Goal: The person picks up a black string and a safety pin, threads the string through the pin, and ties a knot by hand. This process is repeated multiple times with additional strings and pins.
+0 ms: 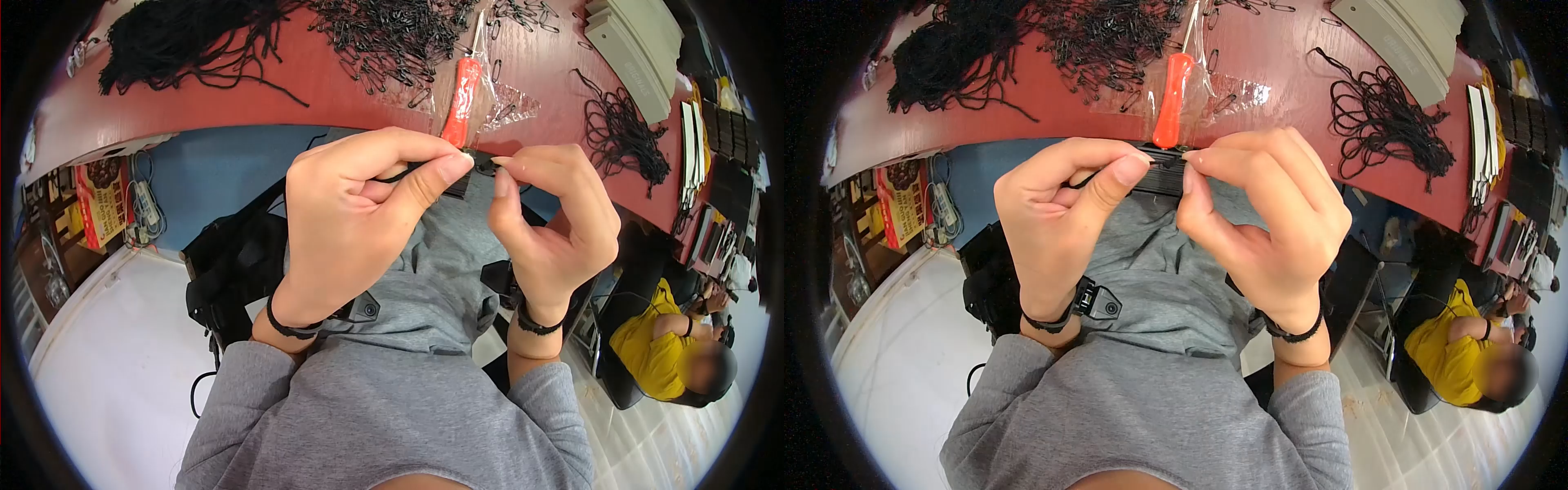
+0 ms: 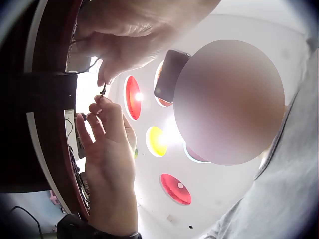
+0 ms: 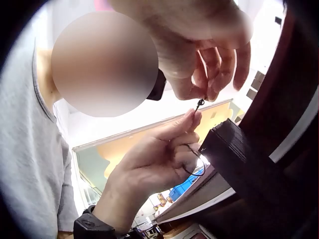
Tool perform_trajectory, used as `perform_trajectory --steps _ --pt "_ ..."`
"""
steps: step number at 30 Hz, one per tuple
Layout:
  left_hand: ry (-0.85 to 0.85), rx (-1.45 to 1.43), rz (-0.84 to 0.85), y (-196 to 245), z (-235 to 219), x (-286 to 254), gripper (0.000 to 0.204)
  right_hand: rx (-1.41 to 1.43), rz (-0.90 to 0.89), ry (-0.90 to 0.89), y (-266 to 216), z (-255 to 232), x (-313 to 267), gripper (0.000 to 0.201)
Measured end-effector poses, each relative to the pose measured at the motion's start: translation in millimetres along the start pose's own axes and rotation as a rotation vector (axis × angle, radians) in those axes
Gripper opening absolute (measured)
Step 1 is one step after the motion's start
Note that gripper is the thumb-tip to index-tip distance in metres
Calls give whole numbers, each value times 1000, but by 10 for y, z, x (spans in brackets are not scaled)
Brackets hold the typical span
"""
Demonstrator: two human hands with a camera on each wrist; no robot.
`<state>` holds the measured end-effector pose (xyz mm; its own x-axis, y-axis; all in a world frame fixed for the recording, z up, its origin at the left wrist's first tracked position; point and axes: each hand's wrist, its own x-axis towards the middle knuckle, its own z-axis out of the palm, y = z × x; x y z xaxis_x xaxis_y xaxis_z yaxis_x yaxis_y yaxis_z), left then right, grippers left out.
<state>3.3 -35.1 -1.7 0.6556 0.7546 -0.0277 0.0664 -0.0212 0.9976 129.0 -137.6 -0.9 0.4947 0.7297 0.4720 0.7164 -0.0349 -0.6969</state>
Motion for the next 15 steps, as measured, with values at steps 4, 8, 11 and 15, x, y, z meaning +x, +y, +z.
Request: perform_trajectory --steps 4,8,11,15 --pt "28 47 22 -11 14 -31 9 -56 -8 54 -29 55 -25 20" --pt "85 113 121 36 74 -75 8 -51 61 128 -80 104 -43 20" --pt "57 123 179 43 88 -102 8 -67 77 170 -83 132 -37 19" --pt "77 137 219 0 157 -154 6 -40 184 156 -129 118 -50 14"
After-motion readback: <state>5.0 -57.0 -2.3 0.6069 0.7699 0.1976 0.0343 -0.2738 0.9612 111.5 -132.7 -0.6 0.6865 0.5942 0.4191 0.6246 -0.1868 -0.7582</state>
